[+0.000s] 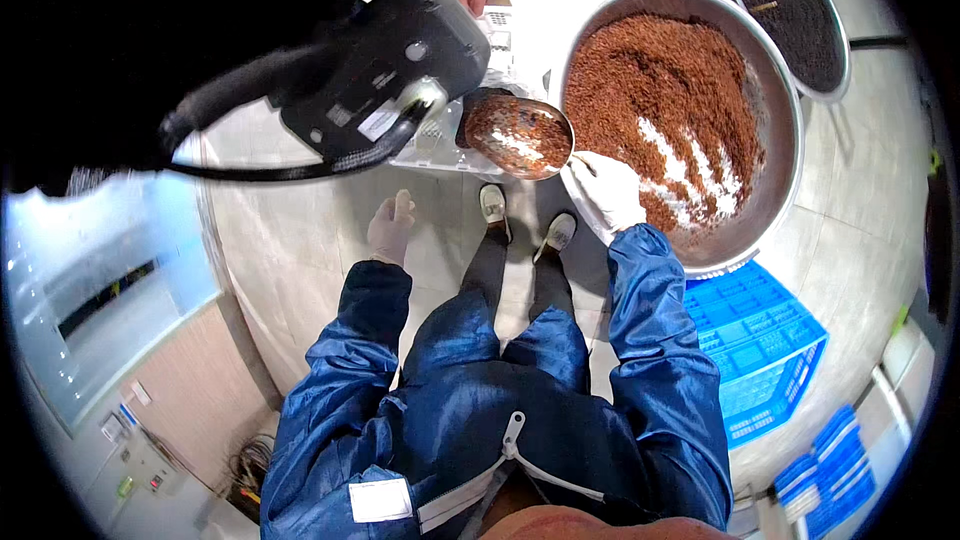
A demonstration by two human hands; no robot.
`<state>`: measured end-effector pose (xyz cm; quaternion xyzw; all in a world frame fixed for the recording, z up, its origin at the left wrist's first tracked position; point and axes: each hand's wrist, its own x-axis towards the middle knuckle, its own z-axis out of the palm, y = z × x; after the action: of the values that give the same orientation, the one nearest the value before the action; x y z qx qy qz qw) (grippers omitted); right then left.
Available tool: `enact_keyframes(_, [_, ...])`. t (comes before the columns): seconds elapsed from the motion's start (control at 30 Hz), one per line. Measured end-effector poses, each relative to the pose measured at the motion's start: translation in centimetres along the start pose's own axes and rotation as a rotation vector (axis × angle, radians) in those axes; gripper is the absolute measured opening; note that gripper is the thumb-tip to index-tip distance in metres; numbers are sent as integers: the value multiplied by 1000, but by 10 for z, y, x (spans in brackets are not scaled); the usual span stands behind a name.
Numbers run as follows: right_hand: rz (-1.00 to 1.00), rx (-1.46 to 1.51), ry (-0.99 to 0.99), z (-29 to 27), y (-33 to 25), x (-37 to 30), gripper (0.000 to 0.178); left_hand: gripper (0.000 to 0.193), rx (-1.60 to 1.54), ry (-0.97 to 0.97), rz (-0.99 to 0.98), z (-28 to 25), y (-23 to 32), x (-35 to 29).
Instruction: The person scoops a brown granular material from a large metal bowl into a plastic bag held by another person. The filled bag is then placed on a digital scale for weighing.
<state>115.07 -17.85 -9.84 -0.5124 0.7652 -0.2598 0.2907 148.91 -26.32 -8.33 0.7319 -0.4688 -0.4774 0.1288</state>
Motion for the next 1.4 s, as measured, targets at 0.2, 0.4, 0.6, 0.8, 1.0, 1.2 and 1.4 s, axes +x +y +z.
enact_keyframes(0.2, [122, 3, -136, -12, 14, 4, 29, 52, 117, -8, -153, 1, -42, -17])
enact_keyframes(0.4, [204, 142, -83, -23, 22, -7, 26, 49, 67, -24, -183, 5, -50, -25])
enact_keyframes(0.6, [444, 569, -6, -47, 44, -35, 24, 50, 3, -59, -156, -1, -57, -25])
enact_keyframes(0.8, [529, 757, 170, -107, 67, -76, 24, 47, -21, -58, -190, 1, -63, -24])
enact_keyframes(1.0, [662, 964, 412, -141, 77, -100, 27, 55, 143, -127, -174, 3, -58, -22])
enact_keyframes(1.2, [615, 1601, 80, -105, 115, -84, 43, 48, -8, -66, -108, 21, -69, -30])
enact_keyframes(1.4, [1069, 1639, -202, -13, 217, -80, 46, 37, 26, -224, -124, 50, -64, -70])
